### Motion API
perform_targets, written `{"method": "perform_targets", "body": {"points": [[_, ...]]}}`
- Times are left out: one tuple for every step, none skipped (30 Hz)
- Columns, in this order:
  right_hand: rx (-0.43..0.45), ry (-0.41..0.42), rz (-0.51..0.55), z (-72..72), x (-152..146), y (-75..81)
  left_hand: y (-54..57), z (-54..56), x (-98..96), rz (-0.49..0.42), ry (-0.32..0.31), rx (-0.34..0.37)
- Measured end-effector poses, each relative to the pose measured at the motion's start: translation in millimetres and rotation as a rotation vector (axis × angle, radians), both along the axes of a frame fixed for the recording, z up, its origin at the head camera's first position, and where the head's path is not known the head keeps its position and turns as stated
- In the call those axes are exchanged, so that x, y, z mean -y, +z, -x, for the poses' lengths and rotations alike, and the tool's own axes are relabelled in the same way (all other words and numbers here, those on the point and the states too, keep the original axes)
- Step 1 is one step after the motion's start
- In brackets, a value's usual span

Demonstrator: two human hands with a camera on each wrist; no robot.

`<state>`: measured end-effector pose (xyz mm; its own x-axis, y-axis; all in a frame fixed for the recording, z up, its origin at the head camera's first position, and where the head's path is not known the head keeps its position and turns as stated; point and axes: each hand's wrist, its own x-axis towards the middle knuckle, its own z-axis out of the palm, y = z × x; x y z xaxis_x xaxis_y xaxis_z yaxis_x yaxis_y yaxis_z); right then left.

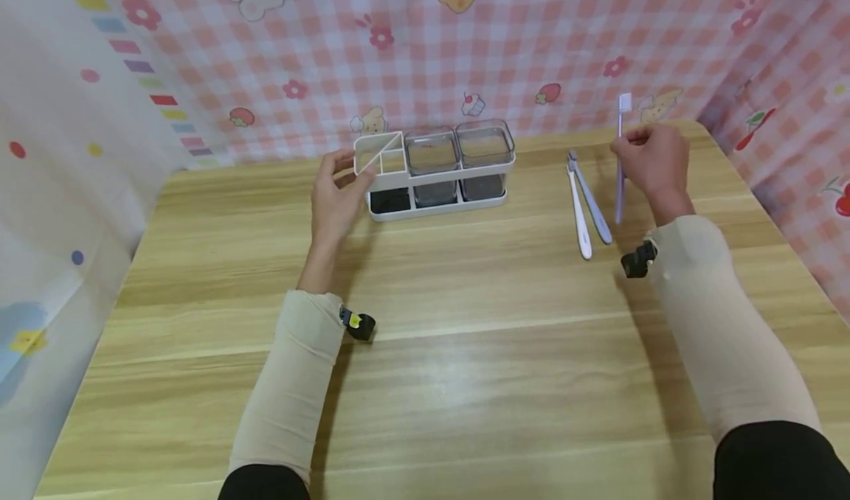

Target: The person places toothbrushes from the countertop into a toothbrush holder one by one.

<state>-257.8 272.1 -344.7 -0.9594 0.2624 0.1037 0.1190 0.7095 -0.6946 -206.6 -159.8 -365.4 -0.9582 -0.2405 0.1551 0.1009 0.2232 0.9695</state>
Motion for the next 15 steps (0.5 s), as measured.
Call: {"method": "perform_targets", "body": {"points": [[0.001,0.001,0.023,-0.5,1.5,2.8,-0.5,-0.2,0.1,0.001,0.001,0.001],[0.000,0.001,0.040,-1.2,2.9,5.4,-0.8,-0.2,0.1,0.002,0.001,-0.003],[-0.005,-0.001,0.055,-1.8,4.0,7.5,-1.1,-0.2,-0.2,0.002,0.001,-0.007],[-0.012,-0.003,0.068,-2.0,5.2,10.3,-0.7,0.3,-0.3,0.002,0.000,-0.013],[-0.017,-0.004,0.082,-2.2,6.2,12.7,-0.5,0.9,-0.3,0.002,-0.001,-0.019],[-0.024,-0.004,0.094,-2.4,7.3,14.8,-0.3,1.4,-0.3,0.001,-0.002,-0.023],[-0.028,-0.007,0.106,-2.8,8.3,16.8,-0.3,1.7,-0.2,0.000,-0.002,-0.027],[-0.033,-0.009,0.108,-2.9,9.3,18.5,-0.4,1.9,-0.1,-0.002,-0.002,-0.027],[-0.045,-0.010,0.105,-3.1,10.4,20.2,-0.4,2.0,0.0,-0.004,-0.001,-0.026],[-0.056,-0.010,0.103,-3.4,11.7,22.0,-0.6,2.0,0.3,-0.006,0.000,-0.027],[-0.073,-0.011,0.104,-3.6,13.0,23.8,-0.6,1.7,0.5,-0.011,0.000,-0.028],[-0.092,-0.013,0.107,-3.7,14.3,25.8,-0.4,1.4,0.5,-0.014,0.000,-0.031],[-0.109,-0.014,0.111,-4.2,15.5,27.8,-0.3,1.1,0.6,-0.020,-0.001,-0.033],[-0.130,-0.010,0.117,-4.6,16.7,30.0,-0.5,1.0,0.6,-0.024,-0.003,-0.035],[-0.147,-0.008,0.129,-5.1,17.9,32.4,-0.7,1.0,0.5,-0.030,-0.007,-0.037]]}}
